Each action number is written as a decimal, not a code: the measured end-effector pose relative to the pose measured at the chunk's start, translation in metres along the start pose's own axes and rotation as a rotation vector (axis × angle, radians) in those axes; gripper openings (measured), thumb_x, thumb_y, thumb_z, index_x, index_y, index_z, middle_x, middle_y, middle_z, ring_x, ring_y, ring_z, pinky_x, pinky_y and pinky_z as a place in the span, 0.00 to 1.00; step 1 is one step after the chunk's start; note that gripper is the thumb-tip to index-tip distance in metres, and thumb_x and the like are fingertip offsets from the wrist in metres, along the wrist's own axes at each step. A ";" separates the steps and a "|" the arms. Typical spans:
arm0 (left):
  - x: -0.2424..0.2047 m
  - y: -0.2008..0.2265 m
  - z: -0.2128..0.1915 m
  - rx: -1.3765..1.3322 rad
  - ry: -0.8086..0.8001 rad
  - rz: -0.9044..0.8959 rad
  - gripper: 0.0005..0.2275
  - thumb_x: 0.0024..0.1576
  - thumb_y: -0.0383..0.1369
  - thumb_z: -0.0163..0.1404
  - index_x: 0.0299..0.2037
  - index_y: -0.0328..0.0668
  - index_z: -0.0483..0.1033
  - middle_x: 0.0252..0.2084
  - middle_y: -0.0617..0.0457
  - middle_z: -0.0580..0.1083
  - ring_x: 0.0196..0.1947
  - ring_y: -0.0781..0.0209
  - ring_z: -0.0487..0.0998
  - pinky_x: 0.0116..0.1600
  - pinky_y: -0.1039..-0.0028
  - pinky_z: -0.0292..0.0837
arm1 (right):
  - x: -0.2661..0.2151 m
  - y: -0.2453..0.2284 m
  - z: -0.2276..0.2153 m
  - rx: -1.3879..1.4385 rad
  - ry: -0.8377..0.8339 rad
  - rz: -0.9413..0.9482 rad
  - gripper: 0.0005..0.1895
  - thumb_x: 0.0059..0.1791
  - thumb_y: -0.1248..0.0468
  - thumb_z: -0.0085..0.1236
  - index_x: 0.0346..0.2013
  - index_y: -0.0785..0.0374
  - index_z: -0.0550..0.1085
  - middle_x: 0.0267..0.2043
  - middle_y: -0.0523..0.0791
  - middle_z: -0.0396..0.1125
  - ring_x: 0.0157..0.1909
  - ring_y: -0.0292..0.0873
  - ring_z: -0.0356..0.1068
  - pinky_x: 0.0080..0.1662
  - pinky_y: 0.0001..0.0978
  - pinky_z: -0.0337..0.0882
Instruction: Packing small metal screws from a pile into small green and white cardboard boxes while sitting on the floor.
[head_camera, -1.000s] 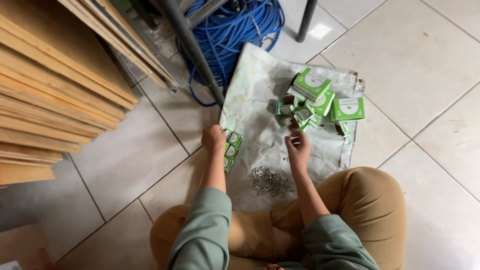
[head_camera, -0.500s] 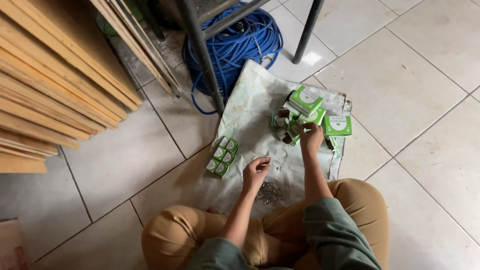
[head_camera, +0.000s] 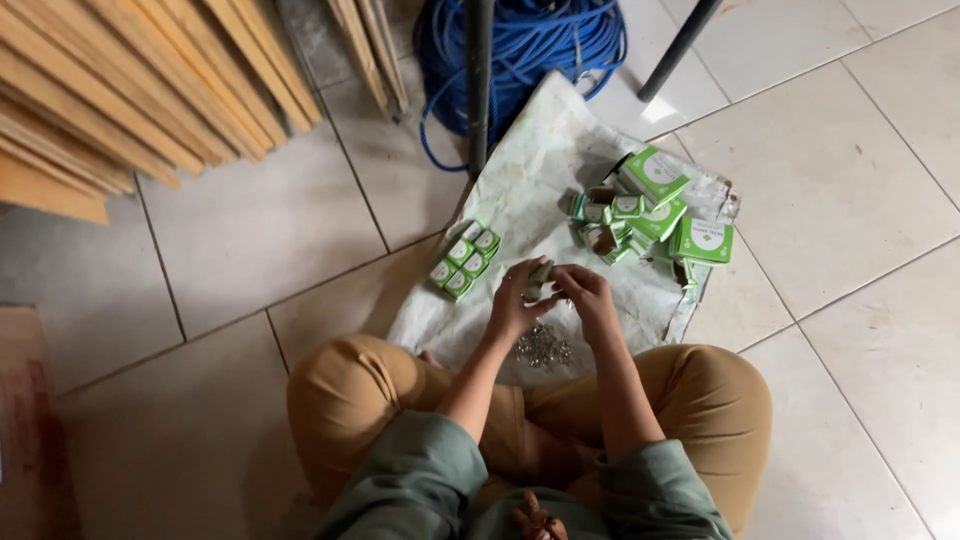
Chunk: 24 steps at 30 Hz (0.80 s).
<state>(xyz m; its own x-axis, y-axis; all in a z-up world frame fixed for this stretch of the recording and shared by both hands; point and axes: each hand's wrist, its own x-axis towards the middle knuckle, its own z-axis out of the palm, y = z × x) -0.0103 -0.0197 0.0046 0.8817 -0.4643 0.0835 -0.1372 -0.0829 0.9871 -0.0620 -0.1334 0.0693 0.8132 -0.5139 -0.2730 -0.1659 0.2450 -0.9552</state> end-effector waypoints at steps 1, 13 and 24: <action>-0.001 -0.006 0.002 -0.005 0.013 -0.011 0.32 0.42 0.23 0.61 0.59 0.49 0.64 0.51 0.43 0.64 0.48 0.42 0.71 0.41 0.61 0.76 | 0.001 0.007 -0.004 -0.010 -0.011 0.010 0.08 0.44 0.68 0.57 0.33 0.73 0.74 0.31 0.53 0.67 0.32 0.41 0.66 0.35 0.32 0.72; 0.003 0.009 -0.013 -0.556 -0.153 -0.496 0.15 0.48 0.34 0.48 0.46 0.51 0.73 0.38 0.51 0.75 0.35 0.57 0.78 0.35 0.71 0.74 | 0.001 0.016 -0.008 -0.333 -0.168 -0.320 0.13 0.43 0.77 0.53 0.41 0.67 0.75 0.39 0.48 0.61 0.34 0.37 0.65 0.38 0.30 0.71; 0.009 -0.032 -0.010 -1.102 -0.032 -0.707 0.16 0.47 0.33 0.42 0.45 0.42 0.72 0.40 0.35 0.73 0.39 0.40 0.76 0.45 0.56 0.77 | 0.027 0.071 -0.019 0.018 -0.053 -0.002 0.12 0.41 0.74 0.58 0.39 0.67 0.72 0.27 0.41 0.62 0.28 0.30 0.66 0.30 0.15 0.68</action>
<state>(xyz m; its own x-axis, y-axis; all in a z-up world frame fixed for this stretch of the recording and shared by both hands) 0.0064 -0.0128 -0.0255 0.5976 -0.6395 -0.4836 0.8002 0.4376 0.4102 -0.0625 -0.1451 -0.0081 0.8421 -0.4705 -0.2638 -0.1540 0.2590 -0.9535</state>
